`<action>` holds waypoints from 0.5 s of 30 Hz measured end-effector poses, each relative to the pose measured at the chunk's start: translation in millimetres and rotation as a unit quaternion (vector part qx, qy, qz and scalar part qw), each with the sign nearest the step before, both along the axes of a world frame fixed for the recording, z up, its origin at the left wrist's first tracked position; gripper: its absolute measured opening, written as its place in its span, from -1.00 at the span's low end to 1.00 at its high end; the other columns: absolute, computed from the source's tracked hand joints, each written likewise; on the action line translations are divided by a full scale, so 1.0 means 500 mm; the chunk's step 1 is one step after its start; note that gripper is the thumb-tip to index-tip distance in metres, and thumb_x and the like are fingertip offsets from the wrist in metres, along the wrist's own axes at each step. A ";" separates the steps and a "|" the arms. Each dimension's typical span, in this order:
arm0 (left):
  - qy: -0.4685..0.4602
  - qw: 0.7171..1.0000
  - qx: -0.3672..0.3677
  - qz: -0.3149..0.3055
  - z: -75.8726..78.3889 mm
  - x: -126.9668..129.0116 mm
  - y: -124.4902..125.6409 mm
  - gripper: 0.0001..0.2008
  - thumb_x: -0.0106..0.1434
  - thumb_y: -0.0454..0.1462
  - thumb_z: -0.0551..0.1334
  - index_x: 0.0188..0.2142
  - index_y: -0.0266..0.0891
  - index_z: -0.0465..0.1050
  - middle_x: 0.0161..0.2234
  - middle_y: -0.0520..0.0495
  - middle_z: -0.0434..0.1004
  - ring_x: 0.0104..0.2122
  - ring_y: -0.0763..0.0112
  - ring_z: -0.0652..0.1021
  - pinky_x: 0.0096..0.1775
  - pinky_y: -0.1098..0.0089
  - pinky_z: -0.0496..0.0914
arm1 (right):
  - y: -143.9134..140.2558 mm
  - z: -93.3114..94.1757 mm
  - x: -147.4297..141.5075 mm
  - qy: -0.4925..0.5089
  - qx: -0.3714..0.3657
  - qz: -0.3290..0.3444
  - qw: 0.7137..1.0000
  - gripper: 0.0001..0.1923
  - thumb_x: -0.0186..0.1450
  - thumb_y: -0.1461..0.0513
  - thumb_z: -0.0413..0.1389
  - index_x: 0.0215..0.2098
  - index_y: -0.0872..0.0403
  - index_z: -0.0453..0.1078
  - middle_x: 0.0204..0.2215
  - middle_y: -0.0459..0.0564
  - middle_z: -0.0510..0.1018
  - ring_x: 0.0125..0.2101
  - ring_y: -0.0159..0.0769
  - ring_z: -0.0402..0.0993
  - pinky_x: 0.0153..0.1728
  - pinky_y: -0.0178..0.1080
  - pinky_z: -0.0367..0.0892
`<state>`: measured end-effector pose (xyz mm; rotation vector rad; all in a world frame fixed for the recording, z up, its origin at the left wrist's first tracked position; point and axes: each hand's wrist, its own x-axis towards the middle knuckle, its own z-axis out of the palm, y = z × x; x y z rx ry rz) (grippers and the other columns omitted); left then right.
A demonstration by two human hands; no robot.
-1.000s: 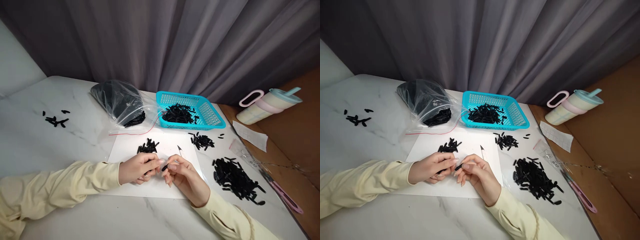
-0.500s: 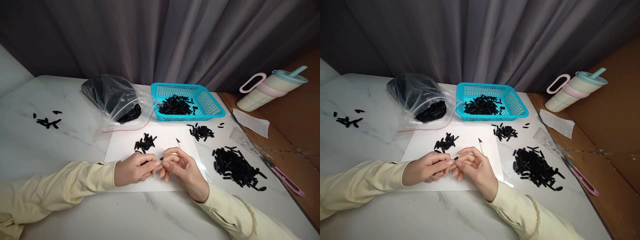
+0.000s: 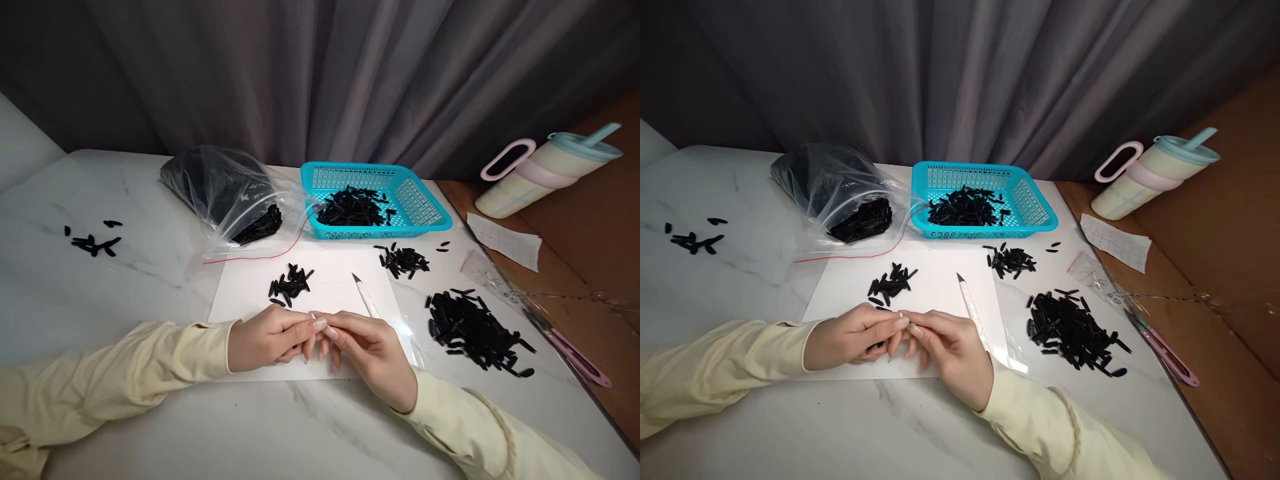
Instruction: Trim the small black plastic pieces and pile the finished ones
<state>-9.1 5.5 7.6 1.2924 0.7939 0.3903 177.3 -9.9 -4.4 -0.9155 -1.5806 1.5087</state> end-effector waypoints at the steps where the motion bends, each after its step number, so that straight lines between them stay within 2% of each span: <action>1: -0.003 1.000 -0.023 0.004 0.000 0.000 0.002 -0.55 0.28 -0.01 -0.02 -0.57 -0.28 0.23 -0.73 0.19 0.03 -0.76 0.66 0.07 -0.73 0.57 0.00 | 0.000 0.000 0.001 0.008 0.005 -0.004 1.000 -0.82 0.30 0.26 0.03 -0.23 0.10 0.48 -0.53 -0.07 0.47 -0.65 -0.48 0.34 -0.58 -0.34 0.34; 5: 0.006 0.994 -0.104 0.039 0.001 0.000 0.006 -0.52 0.24 0.06 -0.01 -0.58 -0.27 0.23 -0.74 0.20 0.01 -0.76 0.66 0.06 -0.74 0.59 -0.03 | -0.003 -0.001 0.001 0.041 -0.031 -0.021 0.998 -0.87 0.29 0.24 0.06 -0.21 0.09 0.40 -0.55 -0.08 0.51 -0.63 -0.43 0.40 -0.57 -0.32 0.37; 10: 0.002 0.998 -0.063 0.026 0.000 0.000 0.003 -0.57 0.24 -0.01 0.05 -0.59 -0.27 0.18 -0.74 0.21 0.02 -0.75 0.68 0.08 -0.73 0.61 0.01 | -0.007 -0.004 -0.004 0.058 -0.068 -0.009 0.996 -0.91 0.29 0.22 0.07 -0.27 0.10 0.29 -0.55 -0.08 0.52 -0.63 -0.42 0.42 -0.58 -0.33 0.37; 15: -0.030 0.992 -0.123 0.027 0.001 0.000 0.002 -0.62 0.26 -0.06 0.07 -0.56 -0.26 0.18 -0.74 0.23 -0.02 -0.75 0.69 0.04 -0.74 0.64 -0.03 | -0.008 0.000 -0.002 0.045 -0.075 0.004 0.996 -0.91 0.28 0.23 0.08 -0.31 0.12 0.30 -0.56 -0.09 0.52 -0.64 -0.45 0.42 -0.56 -0.34 0.38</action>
